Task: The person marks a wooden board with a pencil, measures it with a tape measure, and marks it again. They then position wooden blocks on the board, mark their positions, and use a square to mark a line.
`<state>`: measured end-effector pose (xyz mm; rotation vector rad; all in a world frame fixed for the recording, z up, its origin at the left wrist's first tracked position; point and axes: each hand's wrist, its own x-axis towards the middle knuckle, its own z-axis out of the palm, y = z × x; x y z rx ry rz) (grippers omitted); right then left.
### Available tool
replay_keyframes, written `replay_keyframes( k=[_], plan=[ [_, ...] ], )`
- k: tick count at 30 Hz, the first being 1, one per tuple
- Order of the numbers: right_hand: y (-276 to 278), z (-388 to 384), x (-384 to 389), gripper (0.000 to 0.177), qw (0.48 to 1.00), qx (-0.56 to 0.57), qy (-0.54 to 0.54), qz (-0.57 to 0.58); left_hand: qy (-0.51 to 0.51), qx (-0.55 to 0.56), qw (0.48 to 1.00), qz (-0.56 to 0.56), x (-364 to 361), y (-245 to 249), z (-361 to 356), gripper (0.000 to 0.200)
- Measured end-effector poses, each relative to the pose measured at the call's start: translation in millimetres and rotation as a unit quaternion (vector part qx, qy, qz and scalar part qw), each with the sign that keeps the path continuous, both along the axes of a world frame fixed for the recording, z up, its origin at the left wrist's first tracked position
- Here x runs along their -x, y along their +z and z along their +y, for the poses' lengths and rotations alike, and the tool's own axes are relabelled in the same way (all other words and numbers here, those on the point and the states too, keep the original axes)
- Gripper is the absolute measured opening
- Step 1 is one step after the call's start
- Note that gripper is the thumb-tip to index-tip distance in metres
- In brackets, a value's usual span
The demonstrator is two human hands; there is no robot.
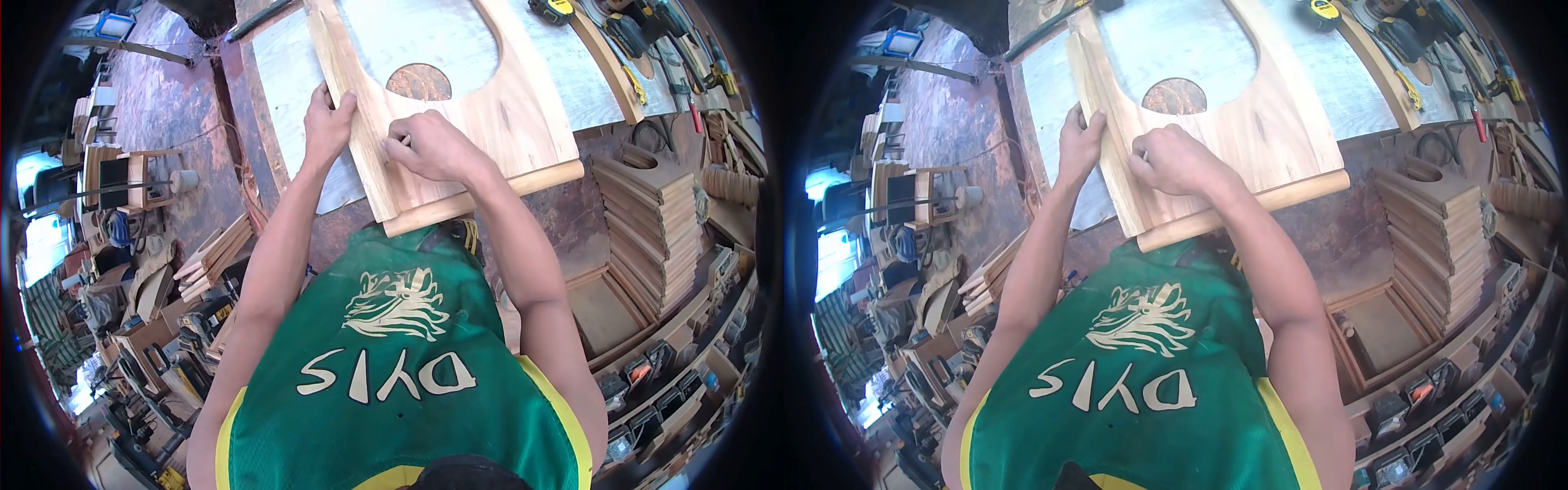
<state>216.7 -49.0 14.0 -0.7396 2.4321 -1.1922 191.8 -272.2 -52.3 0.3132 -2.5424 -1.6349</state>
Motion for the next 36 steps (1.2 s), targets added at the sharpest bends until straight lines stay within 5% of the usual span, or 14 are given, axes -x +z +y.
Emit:
replay_keyframes(
  k=[9, 13, 18, 24, 28, 32, 36],
  plan=[
    [7, -26, 66, 0.031, 0.997, -0.022, -0.078, 0.008, -0.012, 0.002, 1.0, -0.002, -3, 14, 4, 0.061],
    [-7, -1, 44, 0.031, 0.986, 0.111, -0.1, 0.071, 0.0, 0.023, 1.0, -0.001, -1, 14, 5, 0.064],
    [15, 82, -75, 0.028, 0.844, 0.378, -0.342, -0.165, 0.015, 0.065, 0.996, -0.05, 7, 13, 6, 0.067],
    [0, 171, -177, 0.029, 0.684, 0.615, -0.351, -0.177, 0.043, 0.073, 0.994, -0.064, 5, 14, 16, 0.065],
    [9, 223, -157, 0.039, 0.576, 0.679, -0.42, -0.178, 0.061, 0.131, 0.986, -0.088, 4, 25, 23, 0.065],
    [21, 299, -90, 0.044, 0.622, 0.637, -0.442, -0.106, 0.083, 0.192, 0.972, -0.11, 3, 23, 20, 0.069],
    [25, 383, -25, 0.034, 0.858, 0.104, -0.492, 0.1, 0.175, 0.283, 0.938, -0.101, -16, 35, 46, 0.081]
  ],
)
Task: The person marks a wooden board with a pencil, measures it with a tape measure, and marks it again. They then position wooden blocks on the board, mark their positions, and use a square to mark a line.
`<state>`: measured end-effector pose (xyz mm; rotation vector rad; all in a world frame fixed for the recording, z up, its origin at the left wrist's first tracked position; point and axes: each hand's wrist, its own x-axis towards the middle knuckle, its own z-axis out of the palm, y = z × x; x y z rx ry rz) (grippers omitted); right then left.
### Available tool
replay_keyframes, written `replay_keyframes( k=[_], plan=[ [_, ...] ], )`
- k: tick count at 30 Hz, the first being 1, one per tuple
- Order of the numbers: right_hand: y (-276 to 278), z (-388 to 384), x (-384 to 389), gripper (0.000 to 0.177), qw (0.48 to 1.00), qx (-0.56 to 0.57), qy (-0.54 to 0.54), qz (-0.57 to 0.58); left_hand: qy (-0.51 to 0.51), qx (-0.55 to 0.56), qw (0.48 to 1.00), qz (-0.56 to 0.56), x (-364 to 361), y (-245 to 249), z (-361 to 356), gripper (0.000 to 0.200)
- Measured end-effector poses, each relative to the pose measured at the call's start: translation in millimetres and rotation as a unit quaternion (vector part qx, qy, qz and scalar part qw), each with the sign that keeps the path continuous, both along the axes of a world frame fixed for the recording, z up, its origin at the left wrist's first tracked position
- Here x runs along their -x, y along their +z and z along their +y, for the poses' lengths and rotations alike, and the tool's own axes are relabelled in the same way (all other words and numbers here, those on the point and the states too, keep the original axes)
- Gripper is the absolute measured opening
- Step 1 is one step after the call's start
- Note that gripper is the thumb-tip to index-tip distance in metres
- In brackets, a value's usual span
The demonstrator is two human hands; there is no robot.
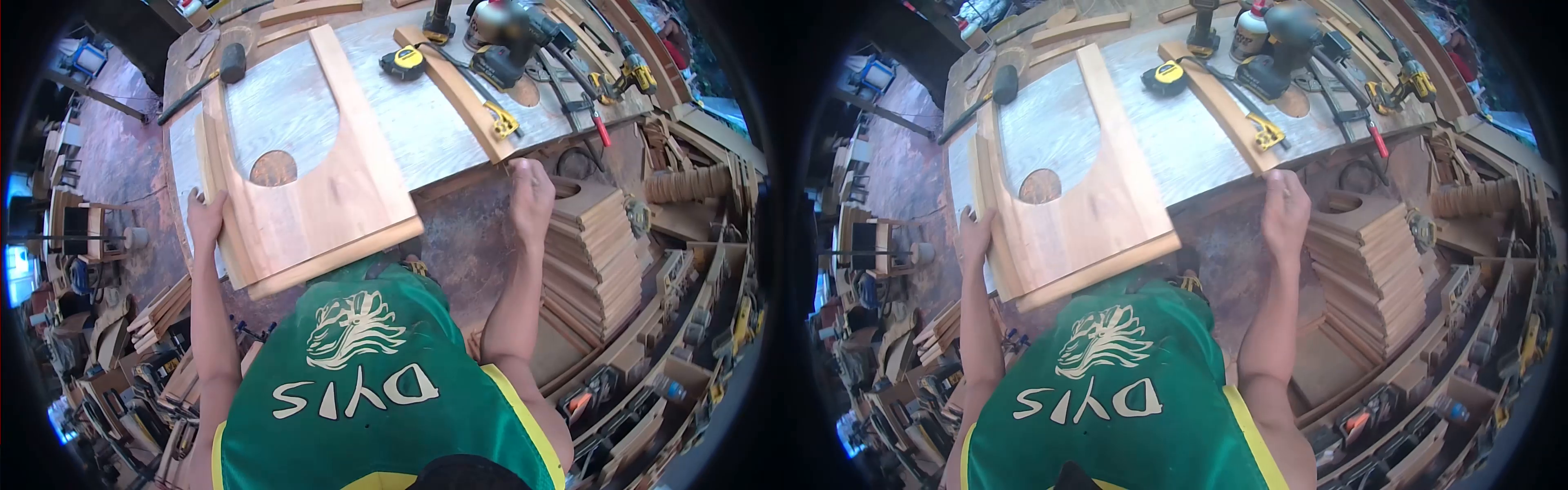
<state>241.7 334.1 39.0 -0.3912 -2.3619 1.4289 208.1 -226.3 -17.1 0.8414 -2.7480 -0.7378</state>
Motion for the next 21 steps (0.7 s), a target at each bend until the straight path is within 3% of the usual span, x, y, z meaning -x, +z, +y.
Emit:
replay_keyframes(
  k=[1, 4, 6, 10, 14, 21],
  plan=[
    [0, 18, 15, 0.04, 0.994, -0.088, 0.025, -0.066, 0.023, 0.047, 0.999, 0.006, -6, 11, 10, 0.083],
    [-11, 44, 62, 0.053, 0.943, -0.31, 0.056, -0.106, 0.024, 0.084, 0.991, 0.1, -33, 38, 51, 0.084],
    [-25, 61, 107, 0.078, 0.903, -0.381, 0.027, -0.196, 0.018, 0.108, 0.981, 0.158, -58, 50, 98, 0.079],
    [-31, 71, 182, 0.095, 0.846, -0.417, 0.127, -0.307, -0.002, 0.189, 0.965, 0.182, -113, 49, 171, 0.071],
    [-64, 106, 234, 0.088, 0.838, -0.383, 0.211, -0.327, 0.012, 0.144, 0.972, 0.187, -149, 38, 222, 0.068],
    [-60, 123, 244, 0.058, 0.823, -0.354, 0.345, -0.28, 0.054, 0.082, 0.976, 0.197, -173, 14, 263, 0.064]
  ],
)
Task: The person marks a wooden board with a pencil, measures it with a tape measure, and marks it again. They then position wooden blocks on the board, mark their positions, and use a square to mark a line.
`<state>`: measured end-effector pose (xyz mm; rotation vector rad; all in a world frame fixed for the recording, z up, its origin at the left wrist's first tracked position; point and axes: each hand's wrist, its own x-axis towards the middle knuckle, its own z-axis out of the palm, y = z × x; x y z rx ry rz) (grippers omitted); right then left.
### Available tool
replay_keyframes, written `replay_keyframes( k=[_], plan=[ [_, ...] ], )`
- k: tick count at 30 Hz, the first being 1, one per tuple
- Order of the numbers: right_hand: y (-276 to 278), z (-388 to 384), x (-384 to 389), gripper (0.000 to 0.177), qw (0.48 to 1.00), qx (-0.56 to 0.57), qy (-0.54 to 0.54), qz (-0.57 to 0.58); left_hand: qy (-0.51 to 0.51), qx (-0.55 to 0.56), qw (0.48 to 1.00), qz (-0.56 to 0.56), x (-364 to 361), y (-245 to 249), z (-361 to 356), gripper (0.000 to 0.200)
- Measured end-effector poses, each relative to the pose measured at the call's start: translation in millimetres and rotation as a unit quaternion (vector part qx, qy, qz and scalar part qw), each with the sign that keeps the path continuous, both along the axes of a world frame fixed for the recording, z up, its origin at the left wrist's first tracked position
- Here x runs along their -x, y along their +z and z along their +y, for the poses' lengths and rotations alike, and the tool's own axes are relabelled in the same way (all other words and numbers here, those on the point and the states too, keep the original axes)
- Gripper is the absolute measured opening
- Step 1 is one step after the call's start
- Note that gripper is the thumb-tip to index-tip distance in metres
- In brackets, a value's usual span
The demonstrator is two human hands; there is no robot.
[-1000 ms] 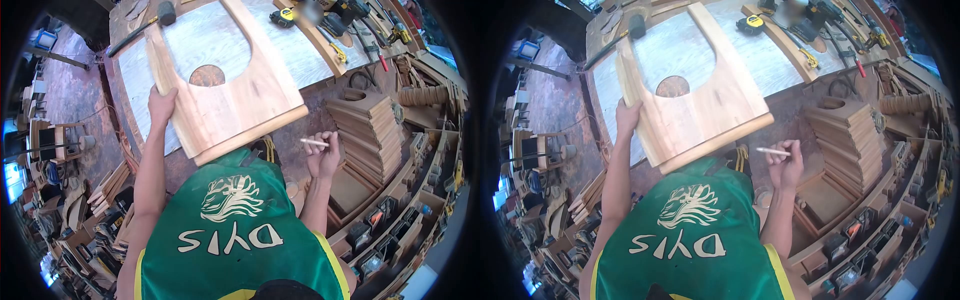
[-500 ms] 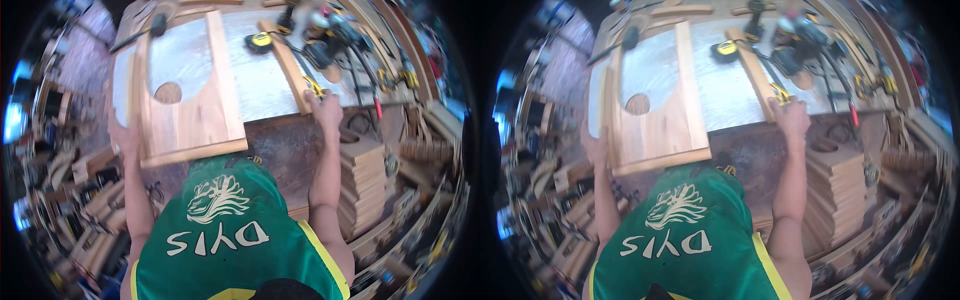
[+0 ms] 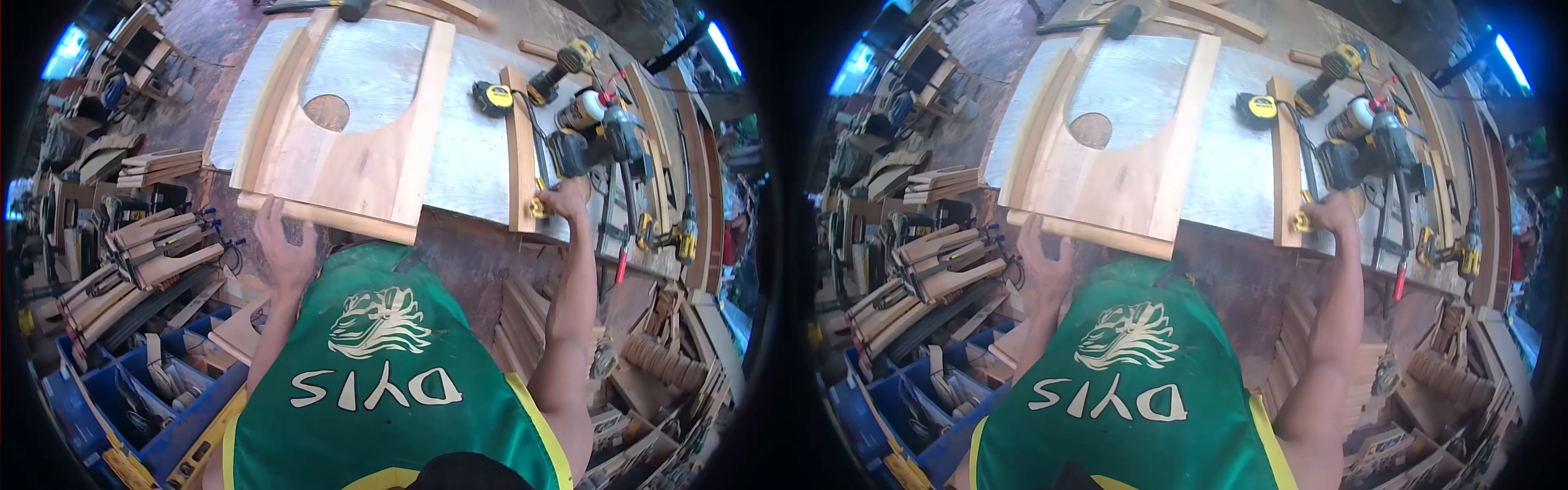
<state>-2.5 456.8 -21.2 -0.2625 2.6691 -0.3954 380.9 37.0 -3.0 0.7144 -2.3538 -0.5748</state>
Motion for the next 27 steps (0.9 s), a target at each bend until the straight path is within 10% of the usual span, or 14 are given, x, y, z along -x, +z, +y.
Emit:
replay_keyframes(
  k=[5, 15, 20, 23, 27],
  plan=[
    [9, -18, -13, 0.054, 0.987, -0.154, 0.012, 0.052, -0.061, -0.006, 0.998, -0.02, 11, 0, 22, 0.065],
    [14, 5, -49, 0.038, 0.99, -0.068, 0.03, 0.118, -0.274, 0.075, 0.945, -0.165, 145, -39, 73, 0.09],
    [84, -1, -111, 0.044, 0.986, -0.008, 0.026, 0.164, -0.736, -0.061, 0.616, -0.275, 130, -30, 173, 0.076],
    [96, 5, -136, 0.043, 0.946, 0.236, 0.011, 0.221, -0.734, -0.211, 0.602, -0.234, 116, 20, 148, 0.063],
    [98, -47, -165, 0.028, 0.877, 0.445, -0.115, 0.136, -0.471, -0.301, 0.825, -0.086, 132, 34, 68, 0.037]
  ],
)
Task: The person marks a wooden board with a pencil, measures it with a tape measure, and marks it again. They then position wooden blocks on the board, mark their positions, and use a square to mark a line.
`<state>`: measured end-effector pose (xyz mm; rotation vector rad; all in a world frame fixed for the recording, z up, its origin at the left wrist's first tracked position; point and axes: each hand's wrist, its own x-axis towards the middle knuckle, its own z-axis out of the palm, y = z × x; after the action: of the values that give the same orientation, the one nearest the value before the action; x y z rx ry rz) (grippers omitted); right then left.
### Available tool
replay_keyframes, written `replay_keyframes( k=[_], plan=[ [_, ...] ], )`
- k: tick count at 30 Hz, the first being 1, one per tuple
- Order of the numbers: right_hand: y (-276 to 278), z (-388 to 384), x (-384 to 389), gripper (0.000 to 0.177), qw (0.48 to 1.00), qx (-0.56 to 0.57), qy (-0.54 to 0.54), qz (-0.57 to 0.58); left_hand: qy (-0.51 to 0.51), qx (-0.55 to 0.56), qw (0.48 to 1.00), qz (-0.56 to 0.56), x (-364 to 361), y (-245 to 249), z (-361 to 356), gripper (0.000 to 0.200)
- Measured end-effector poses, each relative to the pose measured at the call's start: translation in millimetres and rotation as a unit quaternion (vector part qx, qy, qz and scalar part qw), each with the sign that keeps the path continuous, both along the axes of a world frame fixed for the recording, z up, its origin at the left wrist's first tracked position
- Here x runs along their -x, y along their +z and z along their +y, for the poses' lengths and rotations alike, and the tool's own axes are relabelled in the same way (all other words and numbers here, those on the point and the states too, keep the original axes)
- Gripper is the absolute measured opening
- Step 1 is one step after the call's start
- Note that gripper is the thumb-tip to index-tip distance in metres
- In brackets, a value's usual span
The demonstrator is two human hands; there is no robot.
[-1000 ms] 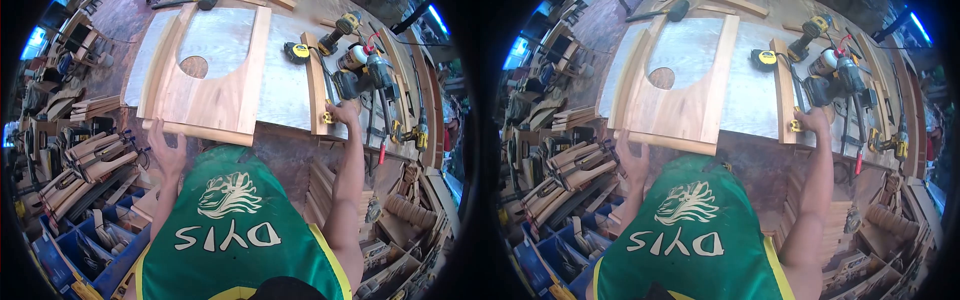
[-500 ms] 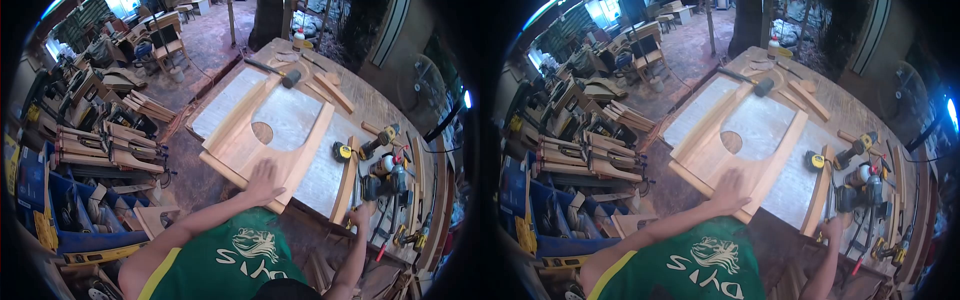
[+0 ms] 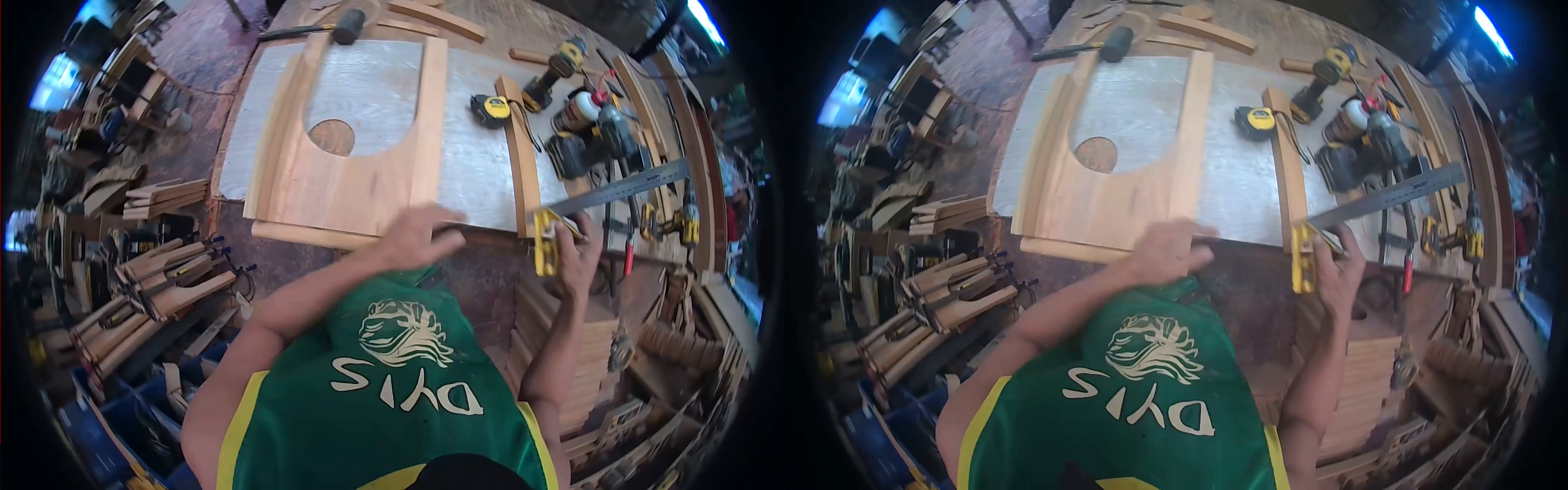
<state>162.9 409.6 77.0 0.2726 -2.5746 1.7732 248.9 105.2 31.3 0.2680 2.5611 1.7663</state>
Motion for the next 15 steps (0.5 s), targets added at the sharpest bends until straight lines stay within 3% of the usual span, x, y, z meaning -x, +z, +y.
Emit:
replay_keyframes(
  k=[2, 5, 8, 11, 15],
  plan=[
    [-18, -29, 4, 0.029, 1.0, 0.008, -0.02, -0.006, 0.103, -0.009, 0.993, 0.059, 18, -23, -43, 0.034],
    [-91, -74, 25, 0.028, 0.974, 0.165, -0.106, -0.113, 0.172, 0.088, 0.979, 0.057, 44, -41, -87, 0.035],
    [-112, -128, 34, 0.023, 0.93, 0.297, -0.108, -0.189, 0.151, 0.115, 0.98, 0.056, 65, -52, -104, 0.035],
    [-132, -151, 43, 0.017, 0.938, 0.257, -0.105, -0.209, 0.109, 0.143, 0.979, 0.093, 84, -68, -113, 0.036],
    [-147, -171, 48, 0.007, 0.921, 0.267, -0.189, -0.211, 0.086, 0.167, 0.977, 0.104, 102, -85, -116, 0.042]
  ],
)
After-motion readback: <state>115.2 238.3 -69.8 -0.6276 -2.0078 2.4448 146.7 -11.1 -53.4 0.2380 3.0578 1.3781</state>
